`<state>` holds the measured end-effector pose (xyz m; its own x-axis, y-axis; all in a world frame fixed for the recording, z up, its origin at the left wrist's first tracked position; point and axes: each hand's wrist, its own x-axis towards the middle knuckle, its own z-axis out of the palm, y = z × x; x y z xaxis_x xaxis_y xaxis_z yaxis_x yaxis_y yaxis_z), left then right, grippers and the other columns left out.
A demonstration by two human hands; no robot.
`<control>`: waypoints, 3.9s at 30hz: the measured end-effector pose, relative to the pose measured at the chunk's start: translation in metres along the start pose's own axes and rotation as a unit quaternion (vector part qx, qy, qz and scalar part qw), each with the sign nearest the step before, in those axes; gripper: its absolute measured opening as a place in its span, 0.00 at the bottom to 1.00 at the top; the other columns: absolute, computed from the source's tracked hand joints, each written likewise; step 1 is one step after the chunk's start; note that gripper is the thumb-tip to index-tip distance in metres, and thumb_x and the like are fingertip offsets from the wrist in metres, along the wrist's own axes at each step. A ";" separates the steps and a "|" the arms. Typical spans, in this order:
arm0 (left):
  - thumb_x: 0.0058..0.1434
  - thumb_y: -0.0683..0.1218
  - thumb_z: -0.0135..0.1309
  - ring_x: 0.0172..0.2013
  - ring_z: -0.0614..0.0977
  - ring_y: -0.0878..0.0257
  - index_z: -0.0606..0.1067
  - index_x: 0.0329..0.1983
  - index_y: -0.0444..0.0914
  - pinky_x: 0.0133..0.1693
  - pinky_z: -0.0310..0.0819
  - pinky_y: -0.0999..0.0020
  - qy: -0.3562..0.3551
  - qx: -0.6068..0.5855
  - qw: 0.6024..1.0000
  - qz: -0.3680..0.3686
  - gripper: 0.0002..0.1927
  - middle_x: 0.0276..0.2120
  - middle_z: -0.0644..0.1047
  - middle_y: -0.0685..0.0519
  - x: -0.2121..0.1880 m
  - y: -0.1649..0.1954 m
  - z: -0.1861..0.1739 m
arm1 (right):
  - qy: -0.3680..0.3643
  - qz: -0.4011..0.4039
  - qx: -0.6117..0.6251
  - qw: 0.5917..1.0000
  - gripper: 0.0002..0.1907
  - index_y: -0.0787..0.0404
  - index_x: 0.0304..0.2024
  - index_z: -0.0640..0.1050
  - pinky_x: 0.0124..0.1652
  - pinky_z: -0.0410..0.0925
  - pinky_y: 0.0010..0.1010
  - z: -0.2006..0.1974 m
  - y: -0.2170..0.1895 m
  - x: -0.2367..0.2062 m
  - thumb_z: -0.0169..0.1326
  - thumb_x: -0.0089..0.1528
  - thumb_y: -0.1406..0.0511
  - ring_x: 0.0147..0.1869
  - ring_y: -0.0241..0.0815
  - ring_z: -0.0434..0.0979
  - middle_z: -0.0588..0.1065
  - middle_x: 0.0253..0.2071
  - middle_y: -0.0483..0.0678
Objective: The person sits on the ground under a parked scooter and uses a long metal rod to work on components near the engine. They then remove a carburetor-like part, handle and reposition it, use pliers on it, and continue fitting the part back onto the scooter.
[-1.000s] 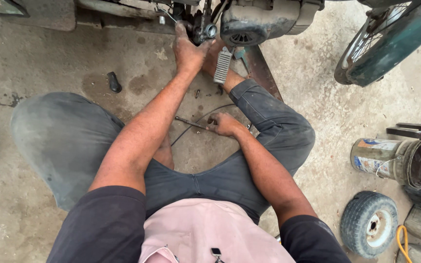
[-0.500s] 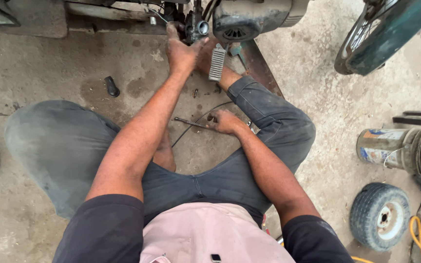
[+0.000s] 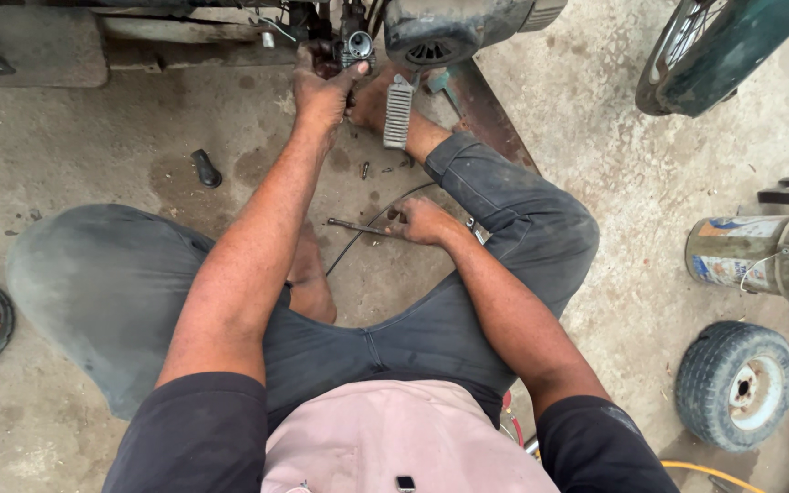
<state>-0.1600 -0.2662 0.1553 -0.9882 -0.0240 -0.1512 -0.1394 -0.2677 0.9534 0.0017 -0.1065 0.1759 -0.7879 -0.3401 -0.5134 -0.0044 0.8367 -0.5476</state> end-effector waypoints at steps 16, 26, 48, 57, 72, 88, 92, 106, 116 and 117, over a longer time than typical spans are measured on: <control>0.54 0.50 0.76 0.52 0.83 0.45 0.60 0.67 0.25 0.53 0.77 0.56 0.050 0.297 0.933 0.196 0.48 0.50 0.80 0.37 0.009 -0.013 -0.013 | 0.409 -0.220 -0.185 0.866 0.14 0.61 0.50 0.75 0.45 0.68 0.45 -0.098 -0.039 0.026 0.62 0.64 0.66 0.47 0.54 0.73 0.70 0.42 0.53; 0.53 0.48 0.75 0.47 0.85 0.43 0.62 0.65 0.26 0.49 0.78 0.55 0.052 0.298 0.934 0.188 0.45 0.45 0.81 0.37 -0.001 0.008 -0.015 | 0.375 -0.189 -0.398 0.816 0.28 0.55 0.66 0.73 0.43 0.62 0.41 -0.125 -0.053 0.059 0.61 0.63 0.62 0.52 0.49 0.69 0.70 0.46 0.52; 0.52 0.49 0.77 0.52 0.82 0.39 0.62 0.65 0.23 0.53 0.76 0.55 0.039 0.325 0.917 0.226 0.48 0.52 0.78 0.31 0.007 -0.007 -0.023 | 0.388 -0.142 -0.228 0.882 0.28 0.63 0.60 0.76 0.51 0.65 0.46 -0.062 -0.035 -0.010 0.66 0.59 0.61 0.62 0.54 0.67 0.70 0.63 0.52; 0.51 0.49 0.75 0.49 0.84 0.45 0.66 0.63 0.25 0.52 0.77 0.58 0.022 0.324 0.936 0.137 0.44 0.47 0.81 0.35 0.004 0.005 -0.020 | 0.326 -0.219 -0.282 0.875 0.16 0.63 0.38 0.78 0.55 0.64 0.44 -0.106 -0.045 0.029 0.68 0.55 0.61 0.66 0.52 0.66 0.67 0.71 0.51; 0.54 0.53 0.69 0.42 0.87 0.47 0.52 0.75 0.28 0.52 0.82 0.65 -0.023 0.380 0.924 -0.042 0.55 0.44 0.82 0.38 0.008 0.012 -0.018 | 0.312 -0.158 -0.103 0.931 0.18 0.64 0.29 0.76 0.54 0.67 0.45 -0.105 -0.070 0.058 0.69 0.55 0.59 0.59 0.51 0.71 0.71 0.64 0.55; 0.51 0.50 0.77 0.61 0.76 0.44 0.59 0.67 0.20 0.63 0.70 0.57 -0.031 0.277 0.954 0.109 0.52 0.60 0.72 0.29 0.011 0.004 -0.024 | 0.260 -0.133 -0.291 0.911 0.35 0.65 0.65 0.72 0.64 0.58 0.50 -0.070 -0.051 -0.026 0.59 0.62 0.51 0.64 0.51 0.72 0.73 0.68 0.59; 0.48 0.48 0.75 0.56 0.81 0.52 0.65 0.64 0.26 0.59 0.76 0.62 -0.049 0.196 0.979 0.034 0.45 0.56 0.78 0.38 0.009 0.011 -0.022 | 0.175 -0.024 -0.150 0.973 0.21 0.56 0.55 0.76 0.59 0.63 0.50 -0.100 -0.067 -0.011 0.59 0.66 0.53 0.49 0.46 0.82 0.80 0.44 0.51; 0.49 0.58 0.74 0.48 0.82 0.50 0.75 0.53 0.30 0.49 0.77 0.56 -0.034 0.272 0.945 0.176 0.37 0.47 0.81 0.40 0.014 0.031 -0.023 | 0.384 0.040 -0.174 0.906 0.25 0.58 0.55 0.75 0.42 0.70 0.57 -0.132 -0.080 0.104 0.63 0.61 0.54 0.46 0.66 0.77 0.77 0.42 0.64; 0.42 0.53 0.75 0.46 0.84 0.49 0.71 0.55 0.29 0.49 0.79 0.58 -0.044 0.289 0.953 0.078 0.41 0.45 0.82 0.40 0.005 0.075 -0.024 | 0.349 -0.179 -0.322 0.861 0.05 0.58 0.32 0.77 0.30 0.72 0.48 -0.161 -0.080 0.106 0.54 0.60 0.64 0.32 0.57 0.81 0.77 0.36 0.53; 0.43 0.53 0.76 0.47 0.83 0.48 0.70 0.56 0.29 0.49 0.78 0.58 -0.039 0.317 0.944 0.082 0.43 0.46 0.81 0.39 0.004 0.077 -0.023 | 0.346 -0.175 -0.319 0.865 0.05 0.59 0.32 0.77 0.30 0.72 0.48 -0.161 -0.077 0.109 0.54 0.59 0.64 0.32 0.57 0.81 0.78 0.35 0.54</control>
<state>-0.1735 -0.3094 0.2218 -0.9980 0.0618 0.0091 0.0311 0.3651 0.9304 -0.1829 -0.1389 0.2679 -0.8483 -0.4671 0.2494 -0.4824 0.8759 -0.0003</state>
